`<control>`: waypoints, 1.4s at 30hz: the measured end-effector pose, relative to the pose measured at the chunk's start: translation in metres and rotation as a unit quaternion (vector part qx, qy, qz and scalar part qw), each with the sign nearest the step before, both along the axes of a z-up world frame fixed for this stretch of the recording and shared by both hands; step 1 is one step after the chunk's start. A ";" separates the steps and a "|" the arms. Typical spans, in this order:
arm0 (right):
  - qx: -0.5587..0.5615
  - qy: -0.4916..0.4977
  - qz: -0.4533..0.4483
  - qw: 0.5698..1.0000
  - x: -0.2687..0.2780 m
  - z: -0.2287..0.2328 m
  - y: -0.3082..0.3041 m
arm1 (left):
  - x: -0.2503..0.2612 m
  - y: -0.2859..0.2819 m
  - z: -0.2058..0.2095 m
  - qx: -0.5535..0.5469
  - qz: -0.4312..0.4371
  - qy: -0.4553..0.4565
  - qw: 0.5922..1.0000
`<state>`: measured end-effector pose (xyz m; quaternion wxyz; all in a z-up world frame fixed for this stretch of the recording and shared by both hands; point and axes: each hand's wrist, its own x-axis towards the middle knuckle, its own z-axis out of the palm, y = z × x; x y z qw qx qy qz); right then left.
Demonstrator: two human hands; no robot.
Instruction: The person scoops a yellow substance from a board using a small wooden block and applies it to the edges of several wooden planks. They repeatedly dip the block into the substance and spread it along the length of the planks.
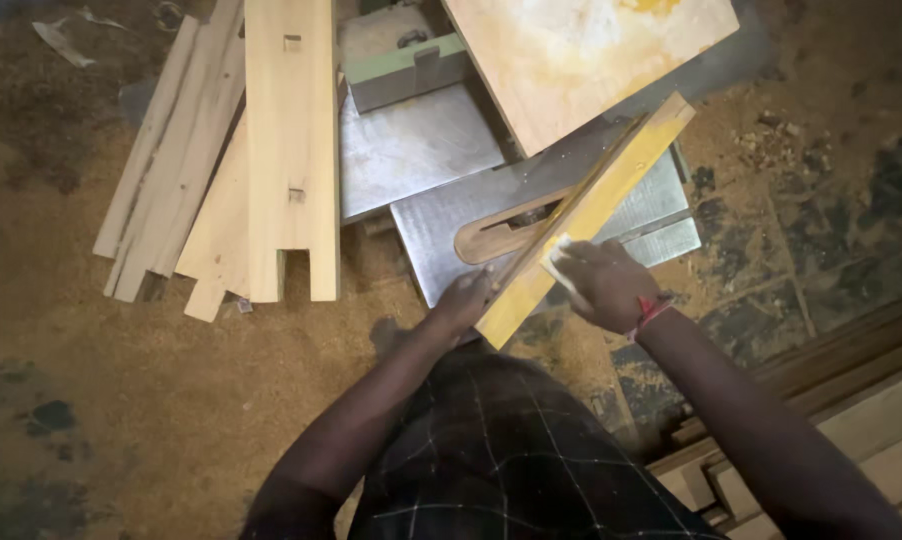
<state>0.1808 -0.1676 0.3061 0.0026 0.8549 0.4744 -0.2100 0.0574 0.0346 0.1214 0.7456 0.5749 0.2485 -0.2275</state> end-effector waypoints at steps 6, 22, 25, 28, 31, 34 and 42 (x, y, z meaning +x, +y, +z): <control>-0.146 0.049 -0.024 0.988 0.012 0.030 0.030 | 0.005 0.007 0.018 0.091 -0.044 0.024 0.995; 0.098 -0.052 0.086 0.990 0.032 -0.009 -0.014 | -0.001 0.003 0.039 0.082 -0.016 -0.068 0.994; -0.038 0.025 0.017 0.999 0.037 -0.005 -0.023 | -0.004 0.001 0.035 0.065 -0.008 -0.035 0.997; -0.002 -0.014 0.025 1.000 0.049 -0.005 -0.019 | -0.005 0.001 0.029 0.055 0.003 -0.033 0.998; 0.096 -0.054 0.031 0.993 0.047 -0.006 -0.016 | -0.003 -0.003 0.021 0.067 -0.003 -0.050 0.997; -0.159 0.027 -0.059 0.985 0.050 0.005 -0.017 | -0.008 0.000 0.023 0.055 -0.009 -0.042 0.998; -0.096 -0.057 0.045 0.993 0.064 0.000 -0.027 | -0.006 0.018 0.049 0.114 -0.039 -0.020 0.993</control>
